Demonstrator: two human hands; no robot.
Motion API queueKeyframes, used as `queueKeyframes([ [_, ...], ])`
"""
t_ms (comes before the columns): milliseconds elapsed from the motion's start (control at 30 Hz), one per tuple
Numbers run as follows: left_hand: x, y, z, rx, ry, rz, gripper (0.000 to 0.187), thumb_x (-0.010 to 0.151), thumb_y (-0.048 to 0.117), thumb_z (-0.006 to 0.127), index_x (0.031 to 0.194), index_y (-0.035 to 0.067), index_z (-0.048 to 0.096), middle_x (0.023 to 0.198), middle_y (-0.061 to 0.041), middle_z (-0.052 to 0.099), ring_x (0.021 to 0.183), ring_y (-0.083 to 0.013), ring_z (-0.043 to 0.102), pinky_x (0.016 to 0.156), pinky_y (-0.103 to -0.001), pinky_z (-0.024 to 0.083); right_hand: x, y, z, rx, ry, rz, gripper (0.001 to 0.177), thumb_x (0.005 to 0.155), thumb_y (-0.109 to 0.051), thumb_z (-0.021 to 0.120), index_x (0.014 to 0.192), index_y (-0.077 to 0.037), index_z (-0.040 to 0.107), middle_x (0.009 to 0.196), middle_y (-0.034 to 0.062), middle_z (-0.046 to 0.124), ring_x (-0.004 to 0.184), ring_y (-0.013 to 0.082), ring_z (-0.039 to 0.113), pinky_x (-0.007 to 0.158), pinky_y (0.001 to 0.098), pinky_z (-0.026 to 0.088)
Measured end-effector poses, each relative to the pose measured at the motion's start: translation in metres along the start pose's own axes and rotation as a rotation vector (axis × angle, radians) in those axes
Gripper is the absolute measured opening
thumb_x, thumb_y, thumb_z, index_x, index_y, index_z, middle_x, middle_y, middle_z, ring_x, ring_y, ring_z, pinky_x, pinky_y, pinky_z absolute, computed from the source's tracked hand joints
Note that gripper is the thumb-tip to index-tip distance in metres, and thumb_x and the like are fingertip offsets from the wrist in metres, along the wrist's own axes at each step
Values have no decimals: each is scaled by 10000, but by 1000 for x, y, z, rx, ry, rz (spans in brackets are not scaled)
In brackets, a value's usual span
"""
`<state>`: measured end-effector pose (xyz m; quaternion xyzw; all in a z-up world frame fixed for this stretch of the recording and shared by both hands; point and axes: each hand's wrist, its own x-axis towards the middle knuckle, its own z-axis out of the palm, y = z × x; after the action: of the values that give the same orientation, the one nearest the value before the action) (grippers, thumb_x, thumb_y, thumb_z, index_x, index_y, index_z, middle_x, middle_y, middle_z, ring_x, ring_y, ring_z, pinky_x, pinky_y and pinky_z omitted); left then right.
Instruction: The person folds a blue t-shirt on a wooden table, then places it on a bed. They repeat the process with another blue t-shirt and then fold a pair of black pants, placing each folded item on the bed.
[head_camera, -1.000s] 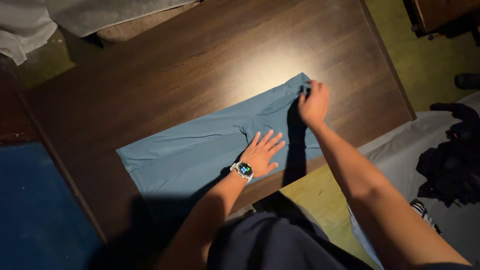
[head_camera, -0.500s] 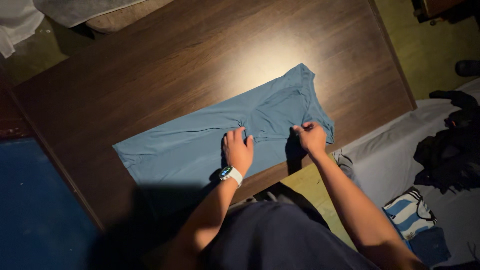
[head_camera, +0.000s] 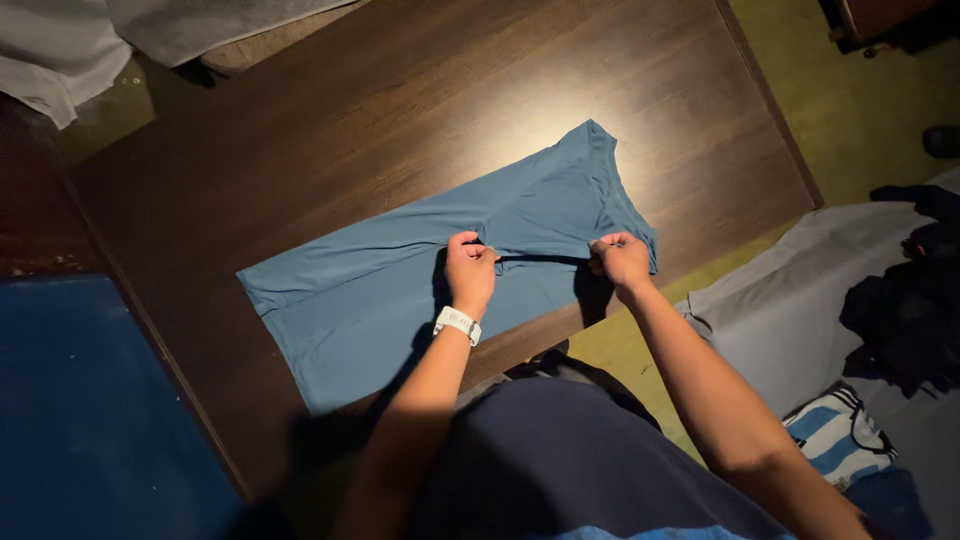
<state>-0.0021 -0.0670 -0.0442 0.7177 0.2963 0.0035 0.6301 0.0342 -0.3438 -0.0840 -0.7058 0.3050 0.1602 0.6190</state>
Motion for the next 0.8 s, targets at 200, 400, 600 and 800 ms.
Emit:
queueKeyframes([
  [200, 0, -11, -4, 200, -25, 48, 304, 808, -12, 707, 1100, 18, 627, 912, -93, 721, 779, -225, 723, 702, -340, 578, -24, -4, 13, -215, 97, -69, 288, 832, -125, 832, 962, -34, 592, 711, 69, 656, 571, 195, 640, 530, 338, 508],
  [400, -23, 10, -13, 693, -91, 330, 352, 885, 101, 698, 1230, 72, 634, 1303, -142, 581, 1118, -338, 603, 927, -471, 501, -74, -28, 25, -920, 294, -612, 363, 928, -183, 755, 1244, -64, 621, 1187, 189, 672, 1149, 394, 615, 939, 498, 511],
  [600, -43, 24, -16, 1077, -521, 802, 742, 931, 421, 631, 1551, 101, 375, 1664, -110, 283, 1527, -311, 243, 1211, -544, 216, -71, -41, 54, -1295, -29, -820, 725, 956, -559, 585, 1583, -259, 382, 1688, 125, 194, 1515, 485, 160, 1164, 671, 183],
  [800, -41, 30, -25, 1119, -625, 723, 829, 926, 546, 578, 1596, 164, 274, 1690, -64, 172, 1554, -321, 132, 1225, -577, 124, -57, -40, 57, -1379, -89, -513, 816, 942, -679, 467, 1621, -314, 198, 1712, 72, -16, 1528, 482, -70, 1133, 756, 35],
])
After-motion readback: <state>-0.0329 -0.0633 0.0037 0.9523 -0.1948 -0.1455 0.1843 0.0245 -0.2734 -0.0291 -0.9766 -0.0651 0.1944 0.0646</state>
